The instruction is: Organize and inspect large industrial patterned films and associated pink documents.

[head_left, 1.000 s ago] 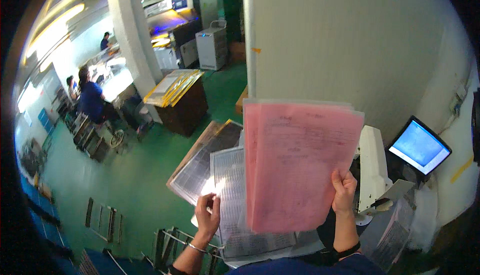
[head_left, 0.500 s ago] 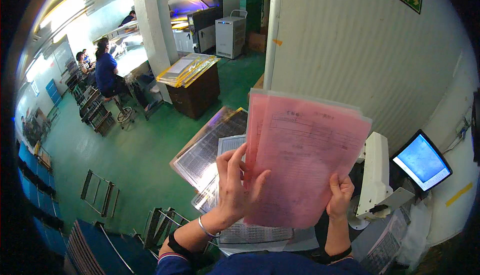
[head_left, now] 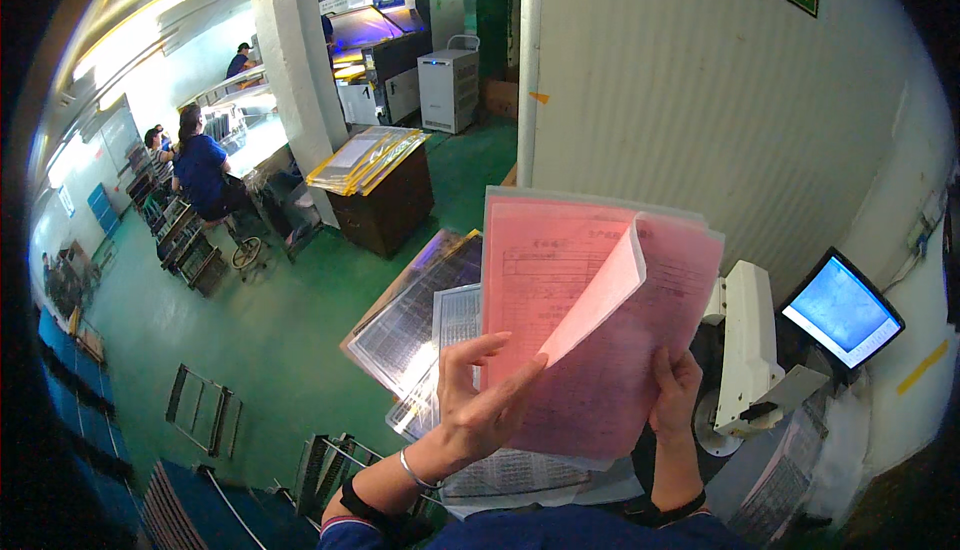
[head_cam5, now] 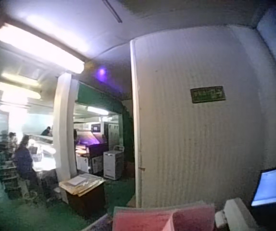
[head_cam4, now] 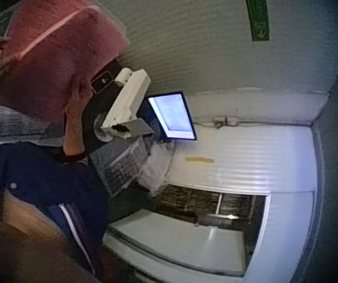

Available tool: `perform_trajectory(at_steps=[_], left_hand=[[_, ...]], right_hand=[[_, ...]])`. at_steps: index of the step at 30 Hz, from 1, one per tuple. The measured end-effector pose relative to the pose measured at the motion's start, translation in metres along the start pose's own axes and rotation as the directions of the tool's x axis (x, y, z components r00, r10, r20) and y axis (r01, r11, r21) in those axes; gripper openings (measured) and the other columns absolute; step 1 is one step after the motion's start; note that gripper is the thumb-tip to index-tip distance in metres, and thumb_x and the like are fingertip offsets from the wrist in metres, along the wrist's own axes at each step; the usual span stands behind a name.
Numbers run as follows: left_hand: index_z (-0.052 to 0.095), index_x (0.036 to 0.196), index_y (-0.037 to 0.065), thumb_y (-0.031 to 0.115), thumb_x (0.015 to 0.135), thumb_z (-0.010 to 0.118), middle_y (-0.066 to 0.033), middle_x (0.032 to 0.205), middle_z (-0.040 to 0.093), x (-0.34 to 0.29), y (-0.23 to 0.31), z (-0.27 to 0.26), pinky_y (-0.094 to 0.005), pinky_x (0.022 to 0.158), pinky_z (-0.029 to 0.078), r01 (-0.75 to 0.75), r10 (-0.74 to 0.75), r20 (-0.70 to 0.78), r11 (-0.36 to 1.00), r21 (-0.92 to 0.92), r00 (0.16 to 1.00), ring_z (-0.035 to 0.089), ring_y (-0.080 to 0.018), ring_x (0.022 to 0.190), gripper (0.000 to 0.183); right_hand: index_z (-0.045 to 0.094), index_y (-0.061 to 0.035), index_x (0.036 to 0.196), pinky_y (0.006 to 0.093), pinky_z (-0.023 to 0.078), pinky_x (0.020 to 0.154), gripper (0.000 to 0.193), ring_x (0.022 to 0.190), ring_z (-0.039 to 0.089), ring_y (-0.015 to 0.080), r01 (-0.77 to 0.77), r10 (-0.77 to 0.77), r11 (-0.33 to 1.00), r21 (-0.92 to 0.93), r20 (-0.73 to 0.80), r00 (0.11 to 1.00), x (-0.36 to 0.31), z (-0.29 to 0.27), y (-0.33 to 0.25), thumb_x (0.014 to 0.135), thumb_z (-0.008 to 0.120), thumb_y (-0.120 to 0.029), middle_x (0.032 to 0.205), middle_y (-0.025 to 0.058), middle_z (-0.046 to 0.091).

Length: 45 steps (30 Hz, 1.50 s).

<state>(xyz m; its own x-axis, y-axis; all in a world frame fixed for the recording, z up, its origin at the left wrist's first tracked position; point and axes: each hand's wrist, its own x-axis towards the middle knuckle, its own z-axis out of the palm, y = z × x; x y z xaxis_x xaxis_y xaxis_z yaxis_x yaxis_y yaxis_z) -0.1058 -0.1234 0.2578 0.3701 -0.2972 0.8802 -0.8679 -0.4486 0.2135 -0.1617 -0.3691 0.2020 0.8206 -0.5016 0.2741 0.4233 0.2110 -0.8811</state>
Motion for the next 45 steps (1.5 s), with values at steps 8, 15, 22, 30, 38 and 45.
perform_trajectory(at_steps=[8,15,22,30,38,45], left_hand=[[0.069,0.096,0.016,0.004,0.062,0.071,-0.0259,0.129,0.041,0.009,0.004,0.001,-0.0408,0.091,0.038,0.148,-0.148,0.001,0.988,-0.034,0.989,0.045,-0.0376,0.112,0.037],[0.069,0.097,0.015,0.003,0.062,0.070,-0.0263,0.130,0.039,0.008,0.003,-0.001,-0.0425,0.094,0.035,0.165,-0.156,0.120,0.983,-0.074,0.980,0.041,-0.0392,0.117,0.037],[0.069,0.098,0.016,0.003,0.062,0.070,-0.0267,0.132,0.037,0.009,0.004,0.002,-0.0427,0.097,0.032,0.221,-0.210,0.101,0.969,-0.112,0.972,0.038,-0.0391,0.120,0.038],[0.068,0.095,0.009,0.005,0.063,0.072,-0.0258,0.123,0.044,0.005,0.009,0.004,-0.0405,0.092,0.038,0.087,-0.087,-0.002,0.993,-0.086,0.996,0.045,-0.0371,0.114,0.032],[0.064,0.099,0.002,-0.003,0.059,0.065,-0.0173,0.121,0.047,0.005,0.016,0.008,-0.0365,0.084,0.047,-0.175,0.189,0.056,0.964,-0.201,0.980,0.053,-0.0316,0.104,0.041],[0.063,0.103,0.002,-0.001,0.065,0.067,-0.0178,0.120,0.048,0.003,0.009,0.003,-0.0369,0.086,0.046,-0.114,0.131,0.068,0.970,-0.214,0.989,0.052,-0.0316,0.105,0.038]], right_hand=[[0.058,0.0010,0.098,0.0258,0.046,0.076,0.014,0.084,0.058,0.0112,-0.016,0.016,0.999,0.041,-0.012,1.000,-0.001,0.000,0.001,0.089,0.055,-0.009,0.098,0.0062,0.063],[0.057,0.0016,0.104,0.0264,0.046,0.078,0.019,0.086,0.058,0.0116,0.014,-0.016,0.998,0.062,0.033,0.999,-0.001,-0.005,0.003,0.089,0.055,-0.009,0.100,0.0064,0.062],[0.056,0.0022,0.107,0.0273,0.046,0.079,0.022,0.089,0.058,0.0126,-0.010,0.009,0.999,0.047,0.016,1.000,0.001,-0.004,0.004,0.089,0.055,-0.011,0.101,0.0068,0.062],[0.058,0.0013,0.104,0.0273,0.046,0.077,0.020,0.085,0.058,0.0119,-0.025,0.026,0.998,0.049,-0.013,1.000,0.000,-0.005,0.006,0.088,0.056,-0.011,0.098,0.0059,0.063],[0.059,0.0014,0.102,0.0265,0.045,0.074,0.021,0.082,0.057,0.0112,-0.070,0.073,0.996,0.049,-0.045,0.996,0.000,0.003,0.002,0.087,0.059,-0.014,0.094,0.0044,0.063],[0.058,0.0009,0.103,0.0280,0.044,0.077,0.022,0.085,0.056,0.0128,-0.128,0.120,0.975,-0.180,-0.056,0.991,0.001,-0.025,0.013,0.088,0.057,-0.014,0.097,0.0044,0.062]])
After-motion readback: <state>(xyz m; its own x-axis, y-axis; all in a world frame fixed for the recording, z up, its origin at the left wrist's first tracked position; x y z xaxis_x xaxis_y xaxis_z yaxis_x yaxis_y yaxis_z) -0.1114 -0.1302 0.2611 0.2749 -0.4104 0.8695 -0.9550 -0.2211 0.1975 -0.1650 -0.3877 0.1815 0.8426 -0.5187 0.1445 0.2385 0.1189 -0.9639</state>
